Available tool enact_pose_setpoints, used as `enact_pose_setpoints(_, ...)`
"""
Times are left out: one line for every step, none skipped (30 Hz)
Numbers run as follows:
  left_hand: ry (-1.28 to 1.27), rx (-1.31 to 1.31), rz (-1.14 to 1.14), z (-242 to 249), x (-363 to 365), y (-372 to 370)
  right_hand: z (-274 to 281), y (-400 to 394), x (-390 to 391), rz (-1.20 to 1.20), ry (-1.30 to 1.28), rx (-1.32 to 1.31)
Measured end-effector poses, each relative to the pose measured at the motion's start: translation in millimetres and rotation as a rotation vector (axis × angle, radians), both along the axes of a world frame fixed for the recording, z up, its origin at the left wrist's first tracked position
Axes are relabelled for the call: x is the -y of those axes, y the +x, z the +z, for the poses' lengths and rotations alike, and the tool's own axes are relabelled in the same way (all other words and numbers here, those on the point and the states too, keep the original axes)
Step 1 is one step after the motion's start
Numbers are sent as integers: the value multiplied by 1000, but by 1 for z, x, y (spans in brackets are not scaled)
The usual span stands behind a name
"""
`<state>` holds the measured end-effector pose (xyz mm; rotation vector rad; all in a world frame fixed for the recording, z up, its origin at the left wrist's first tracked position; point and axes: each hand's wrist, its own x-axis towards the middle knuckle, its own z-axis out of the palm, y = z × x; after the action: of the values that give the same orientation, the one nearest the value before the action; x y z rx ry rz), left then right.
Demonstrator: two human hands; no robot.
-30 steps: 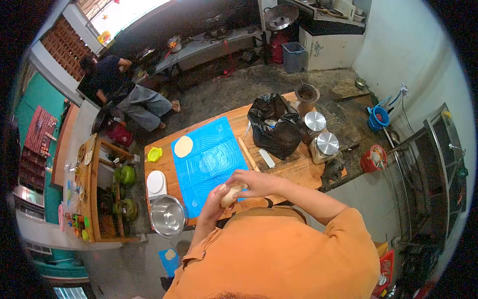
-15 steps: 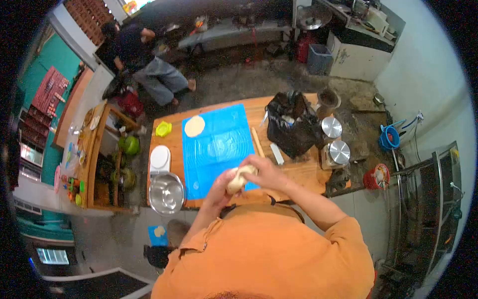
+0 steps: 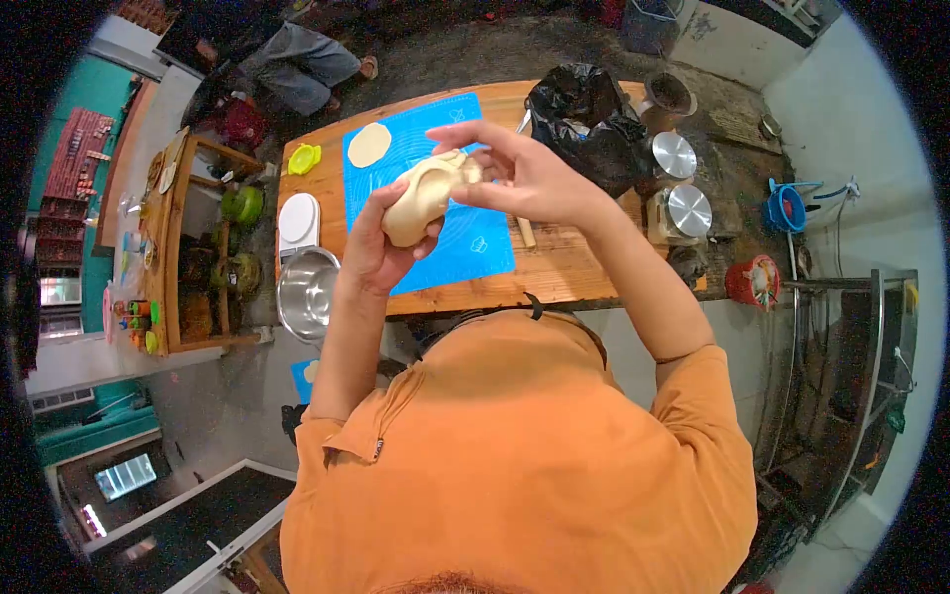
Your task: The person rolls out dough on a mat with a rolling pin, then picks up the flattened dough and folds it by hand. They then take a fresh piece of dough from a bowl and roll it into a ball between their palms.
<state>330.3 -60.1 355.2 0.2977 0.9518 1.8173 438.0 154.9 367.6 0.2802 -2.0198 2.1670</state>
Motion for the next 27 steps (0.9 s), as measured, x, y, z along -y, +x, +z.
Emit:
enact_pose_setpoints(-9,2,2,1,1,1,-1,2,-9,-4,203,0)
enact_pose_setpoints(5,19,-3,1,0,2,-4,4,-9,-4,194,4)
enact_pose_setpoints(23,33,-9,1,-1,3,-4,5,-9,-7,244,-68)
enact_pose_setpoints(20,31,-10,0,-1,4,-1,5,-10,-9,296,-142)
enact_pose_setpoints(9,46,-10,-2,-1,6,6,10,-10,-14,343,-63)
enact_pose_setpoints(2,54,-8,-3,-1,8,6,9,-10,-14,348,-75)
enact_pose_setpoints(10,37,-7,-7,-1,8,4,6,-10,-11,436,-137)
enact_pose_setpoints(-2,61,-38,-12,0,10,3,2,-11,-8,527,-202)
enact_pose_setpoints(-13,83,-68,-15,-1,12,2,0,-10,11,544,-206)
enact_pose_setpoints(0,65,-63,-13,-3,15,3,0,-11,22,538,-221)
enact_pose_setpoints(-34,56,-42,-11,-4,20,4,2,-11,39,520,-176)
enact_pose_setpoints(-72,50,-19,-11,-4,23,4,3,-11,59,498,-130)
enact_pose_setpoints(-57,31,-46,-19,-3,22,0,3,-12,66,499,-141)
enact_pose_setpoints(-56,23,-37,-22,-1,25,-6,3,-14,72,518,-170)
enact_pose_setpoints(-19,7,-45,-24,-1,29,-10,2,-15,78,541,-200)
enact_pose_setpoints(22,-10,-52,-27,-2,33,-12,3,-15,87,549,-210)
enact_pose_setpoints(55,-34,-99,-31,0,33,-14,4,-15,109,523,-168)
enact_pose_setpoints(63,-43,-86,-31,-1,37,-15,6,-15,131,497,-126)
enact_pose_setpoints(-11,-104,-67,-30,-2,42,-17,7,-15,143,503,-136)
enact_pose_setpoints(-87,-165,-46,-30,-1,47,-19,7,-15,146,515,-159)
enact_pose_setpoints(-156,-229,6,-41,1,49,-21,8,-16,150,525,-183)
enact_pose_setpoints(-153,-238,25,-47,3,51,-24,8,-16,154,534,-208)
enact_pose_setpoints(-244,-342,36,-53,4,54,-32,8,-17,152,543,-223)
enact_pose_setpoints(-338,-445,47,-59,6,56,-34,10,-17,166,544,-241)
enact_pose_setpoints(-349,-391,61,-62,7,60,-36,11,-18,183,534,-187)
enact_pose_setpoints(-354,-402,78,-65,7,64,-39,13,-18,198,523,-132)
enact_pose_setpoints(-349,-359,87,-64,5,68,-41,15,-17,190,518,-163)
